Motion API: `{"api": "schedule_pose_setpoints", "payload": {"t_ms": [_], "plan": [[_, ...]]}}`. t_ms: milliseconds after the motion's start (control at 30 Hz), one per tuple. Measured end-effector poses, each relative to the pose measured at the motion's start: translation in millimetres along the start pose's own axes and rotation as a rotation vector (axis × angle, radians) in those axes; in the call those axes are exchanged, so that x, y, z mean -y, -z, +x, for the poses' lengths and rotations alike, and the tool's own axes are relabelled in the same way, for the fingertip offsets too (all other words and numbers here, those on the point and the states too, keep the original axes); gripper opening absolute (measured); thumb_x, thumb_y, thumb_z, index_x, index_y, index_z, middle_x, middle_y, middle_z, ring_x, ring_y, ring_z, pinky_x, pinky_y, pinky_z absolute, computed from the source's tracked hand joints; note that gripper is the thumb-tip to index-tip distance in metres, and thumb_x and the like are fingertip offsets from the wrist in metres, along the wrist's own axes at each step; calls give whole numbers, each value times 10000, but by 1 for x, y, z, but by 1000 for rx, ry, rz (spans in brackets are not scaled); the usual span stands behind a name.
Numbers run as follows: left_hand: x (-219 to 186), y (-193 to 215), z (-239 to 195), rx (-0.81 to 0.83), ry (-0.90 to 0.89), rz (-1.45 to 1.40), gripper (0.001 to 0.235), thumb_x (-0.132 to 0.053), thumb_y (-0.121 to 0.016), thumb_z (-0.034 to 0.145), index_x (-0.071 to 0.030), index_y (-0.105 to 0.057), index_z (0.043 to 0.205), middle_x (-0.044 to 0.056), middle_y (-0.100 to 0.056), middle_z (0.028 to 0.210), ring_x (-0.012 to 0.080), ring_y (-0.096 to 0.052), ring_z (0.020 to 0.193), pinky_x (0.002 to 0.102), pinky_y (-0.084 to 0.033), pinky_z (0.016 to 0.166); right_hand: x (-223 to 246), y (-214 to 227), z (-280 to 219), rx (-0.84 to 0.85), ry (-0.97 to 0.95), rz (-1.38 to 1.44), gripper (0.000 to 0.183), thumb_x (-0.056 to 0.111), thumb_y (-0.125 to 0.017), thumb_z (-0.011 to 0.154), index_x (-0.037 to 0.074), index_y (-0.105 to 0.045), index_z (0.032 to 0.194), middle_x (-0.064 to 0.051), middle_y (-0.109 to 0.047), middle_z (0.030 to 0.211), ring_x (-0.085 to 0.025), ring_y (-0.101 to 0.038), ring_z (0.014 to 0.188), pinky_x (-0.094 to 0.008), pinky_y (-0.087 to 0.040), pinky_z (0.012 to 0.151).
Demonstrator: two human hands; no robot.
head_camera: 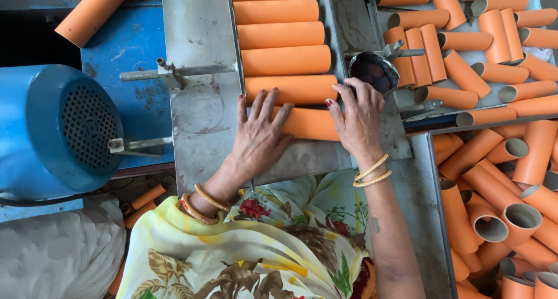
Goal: The person sits on the floor and repeatedly picks up orange cylindrical objects from a metal bin, places them onto a conveyor belt, and then moves them into a collection bin. The task involves continuous handling of the cylinders by hand.
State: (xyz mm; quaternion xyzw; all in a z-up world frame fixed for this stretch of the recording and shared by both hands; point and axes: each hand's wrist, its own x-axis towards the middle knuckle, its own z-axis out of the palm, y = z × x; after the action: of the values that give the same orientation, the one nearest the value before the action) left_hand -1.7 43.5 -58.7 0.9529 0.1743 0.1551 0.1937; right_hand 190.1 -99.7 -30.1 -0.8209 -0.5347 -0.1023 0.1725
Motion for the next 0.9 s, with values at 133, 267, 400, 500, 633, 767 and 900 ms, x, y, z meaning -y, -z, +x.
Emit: {"api": "schedule_pose_setpoints", "payload": {"t_ms": [133,267,400,500,633,767,900], "plan": [[3,-3,7,0,13,31,717,-422,-729,843,-118,-501,1451,267,-374,1536,425,-324,1455,706,-160,1157,-2,-3,0,60,-20,10,374,356,-649,1038,103,-648,1314,-94,-581,1360,-313,-506,1310,-509,-332,1123],[4,-6,9,-8,15,57,711,-426,-726,838,-120,-507,1441,256,-385,1535,415,-332,1456,704,-172,1154,-6,-6,5,108,67,-36,645,612,-683,938,105,-635,1335,-124,-555,1367,-344,-445,1363,-555,-288,1145],[6,-7,10,-38,21,81,695,-418,-722,852,-128,-512,1448,246,-393,1539,411,-337,1461,695,-187,1154,-6,-7,7,140,94,-47,849,733,-713,810,106,-604,1372,-161,-511,1401,-375,-387,1383,-591,-269,1134],[6,-6,10,-43,20,87,688,-417,-722,851,-131,-517,1442,242,-396,1540,408,-340,1461,695,-189,1154,-5,-8,6,154,76,-28,883,731,-735,784,110,-589,1394,-167,-497,1423,-380,-376,1392,-591,-273,1131],[6,-6,10,-48,10,92,683,-420,-721,857,-123,-520,1438,248,-400,1533,412,-343,1455,705,-185,1149,-6,-9,5,154,67,-8,874,705,-761,785,115,-586,1406,-161,-495,1444,-386,-371,1406,-586,-280,1141],[7,-5,10,-49,2,91,683,-415,-726,856,-115,-521,1434,255,-403,1530,417,-350,1446,709,-186,1149,-6,-11,4,156,53,-16,882,699,-772,769,114,-588,1403,-163,-492,1447,-385,-366,1406,-598,-273,1136],[8,-7,10,-46,-2,132,692,-390,-733,845,-113,-515,1441,255,-402,1539,418,-357,1451,711,-186,1150,-9,-14,5,144,56,-11,835,677,-747,819,105,-591,1406,-168,-494,1461,-390,-362,1414,-585,-284,1138]]}}
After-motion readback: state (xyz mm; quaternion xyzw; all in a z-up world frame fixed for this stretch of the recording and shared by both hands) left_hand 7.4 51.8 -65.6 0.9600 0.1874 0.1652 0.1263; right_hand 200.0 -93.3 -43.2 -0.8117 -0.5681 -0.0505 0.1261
